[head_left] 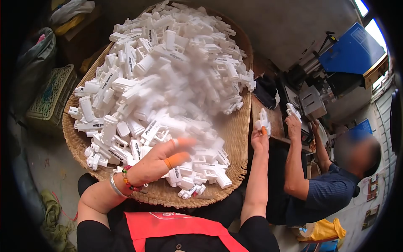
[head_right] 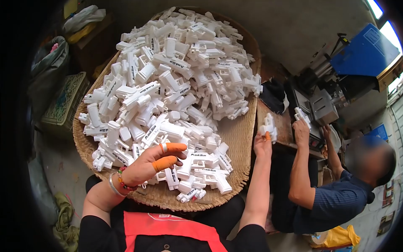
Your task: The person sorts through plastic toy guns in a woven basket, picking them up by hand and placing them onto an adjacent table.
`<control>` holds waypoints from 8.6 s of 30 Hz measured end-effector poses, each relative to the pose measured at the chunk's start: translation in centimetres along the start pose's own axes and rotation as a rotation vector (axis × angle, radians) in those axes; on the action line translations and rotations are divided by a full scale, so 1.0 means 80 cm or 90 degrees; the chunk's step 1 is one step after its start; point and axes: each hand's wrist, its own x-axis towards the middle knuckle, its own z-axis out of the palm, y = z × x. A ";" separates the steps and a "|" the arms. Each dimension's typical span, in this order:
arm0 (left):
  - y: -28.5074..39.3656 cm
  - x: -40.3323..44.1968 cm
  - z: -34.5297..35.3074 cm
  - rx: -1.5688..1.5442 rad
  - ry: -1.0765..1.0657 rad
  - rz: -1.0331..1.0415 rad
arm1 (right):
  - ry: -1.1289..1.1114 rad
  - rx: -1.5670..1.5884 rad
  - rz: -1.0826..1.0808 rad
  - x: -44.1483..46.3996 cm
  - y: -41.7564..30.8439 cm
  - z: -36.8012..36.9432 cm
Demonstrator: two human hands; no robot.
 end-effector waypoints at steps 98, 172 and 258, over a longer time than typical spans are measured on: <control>-0.020 -0.001 0.007 0.467 0.042 0.277 | -0.255 -0.614 -0.302 -0.115 0.081 0.129; -0.016 0.000 0.004 0.363 0.071 0.206 | -0.326 -0.542 0.007 -0.140 0.131 0.116; 0.001 0.003 -0.008 -0.127 0.190 0.140 | -0.457 -0.097 0.456 -0.297 0.164 0.101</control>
